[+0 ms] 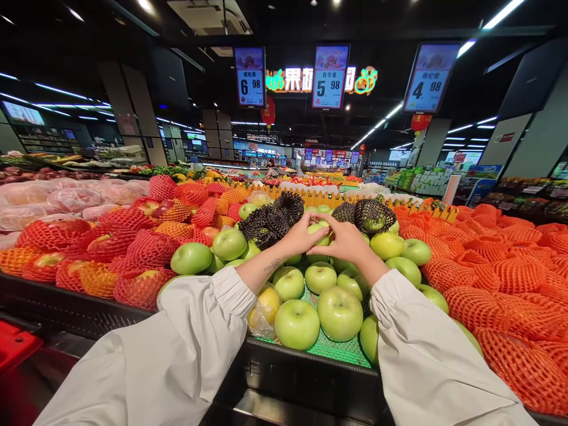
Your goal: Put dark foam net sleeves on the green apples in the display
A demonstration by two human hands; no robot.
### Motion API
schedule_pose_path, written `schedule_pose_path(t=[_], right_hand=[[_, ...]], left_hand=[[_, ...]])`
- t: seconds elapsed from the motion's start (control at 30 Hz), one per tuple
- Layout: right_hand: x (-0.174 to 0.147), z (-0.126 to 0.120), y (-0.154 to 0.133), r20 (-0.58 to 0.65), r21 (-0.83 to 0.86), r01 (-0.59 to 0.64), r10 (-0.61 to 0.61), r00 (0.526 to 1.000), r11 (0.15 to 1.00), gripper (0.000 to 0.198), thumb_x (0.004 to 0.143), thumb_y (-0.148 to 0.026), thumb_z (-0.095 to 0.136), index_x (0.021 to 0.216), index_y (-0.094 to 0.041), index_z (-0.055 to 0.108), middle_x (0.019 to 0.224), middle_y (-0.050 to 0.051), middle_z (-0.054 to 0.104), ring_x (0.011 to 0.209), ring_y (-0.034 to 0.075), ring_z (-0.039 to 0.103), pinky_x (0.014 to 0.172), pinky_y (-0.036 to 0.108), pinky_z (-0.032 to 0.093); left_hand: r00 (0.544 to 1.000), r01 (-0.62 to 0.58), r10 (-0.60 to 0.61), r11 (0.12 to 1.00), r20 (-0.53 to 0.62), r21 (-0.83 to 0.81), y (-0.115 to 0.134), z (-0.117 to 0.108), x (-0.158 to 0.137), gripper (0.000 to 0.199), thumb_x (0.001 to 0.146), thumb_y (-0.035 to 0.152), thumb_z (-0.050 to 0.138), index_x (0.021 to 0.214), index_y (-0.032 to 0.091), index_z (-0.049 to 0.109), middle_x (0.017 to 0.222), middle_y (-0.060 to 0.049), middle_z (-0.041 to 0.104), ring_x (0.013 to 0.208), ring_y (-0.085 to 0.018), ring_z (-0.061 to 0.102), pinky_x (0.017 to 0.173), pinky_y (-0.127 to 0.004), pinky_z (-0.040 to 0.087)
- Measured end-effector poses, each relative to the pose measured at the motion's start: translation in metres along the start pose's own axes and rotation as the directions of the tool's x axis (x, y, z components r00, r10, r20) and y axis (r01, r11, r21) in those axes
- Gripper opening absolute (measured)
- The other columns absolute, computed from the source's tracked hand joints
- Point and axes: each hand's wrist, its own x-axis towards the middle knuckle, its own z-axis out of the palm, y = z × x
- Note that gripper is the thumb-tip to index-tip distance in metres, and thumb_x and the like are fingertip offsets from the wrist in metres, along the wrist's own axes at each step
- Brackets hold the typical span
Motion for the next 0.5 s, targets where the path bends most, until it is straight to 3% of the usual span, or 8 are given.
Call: schedule_pose_path(t=[0.1,0.2,0.27,0.37,0.43,0.5], right_hand=[[0.001,0.003,0.0,-0.009,-0.008,-0.021,0.021,1.0,1.0,0.072,0.073,-0.05,0.075,0.138,-0.024,0.056,0.064,-0.003,0.063,0.062,0.022,0.063,0.063,0.031,0.044],[0.002,0.006,0.002,-0.022,-0.12,-0.046,0.044,0.999,0.992,0.059,0.067,-0.048,0.075,0.119,-0.022,0.066,0.073,0.001,0.068,0.069,0.025,0.066,0.066,0.032,0.044],[0.003,0.008,0.005,-0.013,-0.221,-0.086,0.085,0.996,0.971,0.052,0.065,-0.051,0.075,0.106,-0.02,0.067,0.079,0.005,0.07,0.074,0.028,0.067,0.066,0.033,0.044],[0.003,0.008,0.01,-0.017,-0.279,-0.16,0.162,0.987,0.947,0.056,0.066,-0.056,0.074,0.108,-0.019,0.065,0.083,0.007,0.07,0.078,0.03,0.067,0.067,0.034,0.044],[0.003,0.007,0.013,-0.035,-0.27,-0.189,0.186,0.982,0.944,0.061,0.066,-0.055,0.074,0.113,-0.019,0.061,0.088,0.007,0.07,0.082,0.03,0.067,0.07,0.035,0.045],[0.002,0.007,0.014,-0.032,-0.254,-0.198,0.196,0.98,0.947,0.061,0.065,-0.051,0.075,0.113,-0.019,0.057,0.092,0.008,0.069,0.084,0.03,0.066,0.071,0.035,0.045]], left_hand=[[1.0,-0.013,0.011,0.998,0.027,0.055,0.002,-0.004,-0.001,0.045,0.088,0.044,0.064,0.118,0.016,0.046,0.126,-0.013,0.06,0.116,-0.023,0.059,0.1,-0.035,0.046],[0.988,-0.129,0.104,0.964,0.115,0.233,0.006,-0.011,-0.003,0.047,0.091,0.048,0.059,0.121,0.014,0.049,0.126,-0.014,0.06,0.116,-0.026,0.057,0.101,-0.039,0.045],[0.979,-0.199,0.167,0.886,0.114,0.418,0.009,-0.017,-0.004,0.046,0.094,0.053,0.053,0.118,0.014,0.056,0.123,-0.014,0.061,0.118,-0.029,0.053,0.103,-0.043,0.042],[0.969,-0.131,0.231,0.771,-0.083,0.623,0.013,-0.026,-0.005,0.043,0.097,0.052,0.048,0.11,0.016,0.065,0.125,-0.015,0.058,0.123,-0.032,0.046,0.105,-0.047,0.038],[0.939,0.016,0.22,0.739,-0.264,0.674,0.013,-0.029,-0.006,0.036,0.094,0.044,0.052,0.106,0.015,0.068,0.138,-0.018,0.05,0.132,-0.035,0.038,0.109,-0.049,0.033],[0.914,0.185,0.128,0.714,-0.386,0.676,0.01,-0.03,-0.006,0.031,0.089,0.038,0.058,0.102,0.013,0.071,0.145,-0.02,0.043,0.138,-0.04,0.031,0.113,-0.053,0.027]])
